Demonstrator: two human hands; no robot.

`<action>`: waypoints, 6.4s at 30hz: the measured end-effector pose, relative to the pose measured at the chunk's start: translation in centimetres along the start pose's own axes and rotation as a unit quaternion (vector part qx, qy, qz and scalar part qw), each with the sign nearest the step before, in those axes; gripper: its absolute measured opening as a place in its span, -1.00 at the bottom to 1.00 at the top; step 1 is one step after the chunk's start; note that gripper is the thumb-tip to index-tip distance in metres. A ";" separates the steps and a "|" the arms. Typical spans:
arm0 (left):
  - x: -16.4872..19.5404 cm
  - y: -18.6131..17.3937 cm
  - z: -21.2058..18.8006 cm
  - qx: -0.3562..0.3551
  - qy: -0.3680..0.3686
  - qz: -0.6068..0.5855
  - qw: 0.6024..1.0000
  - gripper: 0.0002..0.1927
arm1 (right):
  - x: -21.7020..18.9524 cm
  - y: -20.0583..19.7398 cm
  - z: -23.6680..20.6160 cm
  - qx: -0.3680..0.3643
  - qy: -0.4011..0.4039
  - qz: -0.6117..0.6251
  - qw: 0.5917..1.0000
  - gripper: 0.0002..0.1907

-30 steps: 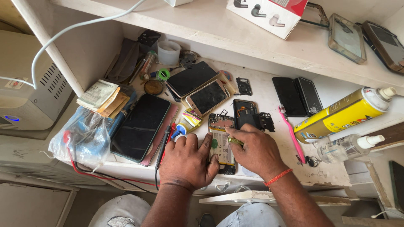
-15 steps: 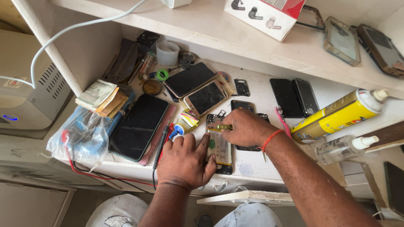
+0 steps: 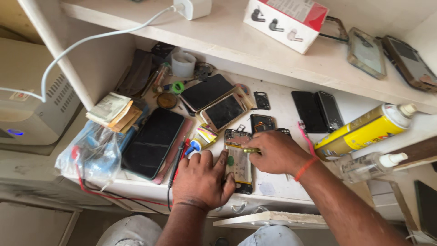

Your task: The person uses a metal prying tool to separate and remove internal components from a disassembled smartphone. They lift the motherboard and other parts, then use a green-handled screwdriver to unscrew and reposition components within the phone's chassis.

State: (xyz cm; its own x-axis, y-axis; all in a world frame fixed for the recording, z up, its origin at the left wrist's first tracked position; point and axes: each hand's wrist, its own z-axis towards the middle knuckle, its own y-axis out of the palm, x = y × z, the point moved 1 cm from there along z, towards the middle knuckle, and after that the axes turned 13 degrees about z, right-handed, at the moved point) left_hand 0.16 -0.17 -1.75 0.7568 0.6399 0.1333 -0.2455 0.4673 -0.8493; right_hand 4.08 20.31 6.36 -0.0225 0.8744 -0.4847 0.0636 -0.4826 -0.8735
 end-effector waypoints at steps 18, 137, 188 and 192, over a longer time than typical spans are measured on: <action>0.0 -0.2 -0.1 0.003 0.000 -0.005 1.000 -0.41 | 4.7 4.5 -1.0 0.112 0.137 0.261 0.949 -0.84; -0.2 -0.5 0.3 -0.101 -0.006 0.050 0.994 -0.41 | 9.2 -0.4 -6.7 0.392 0.230 -0.030 0.890 -0.79; -0.1 -0.3 0.4 -0.118 -0.009 0.037 0.992 -0.39 | 13.4 2.1 -8.1 0.434 0.363 0.409 0.716 -0.81; -0.2 -0.3 0.2 -0.110 -0.008 0.040 0.993 -0.40 | 13.9 1.8 -7.2 0.435 0.310 0.401 0.744 -0.84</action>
State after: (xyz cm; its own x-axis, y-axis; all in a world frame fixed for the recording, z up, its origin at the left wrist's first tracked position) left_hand -0.07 -0.31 -1.38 0.7304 0.6798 0.0662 -0.1663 0.2711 -0.9481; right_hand 11.04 31.99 -1.67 0.1564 0.0121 -0.9876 -0.8673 -0.4768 -0.1432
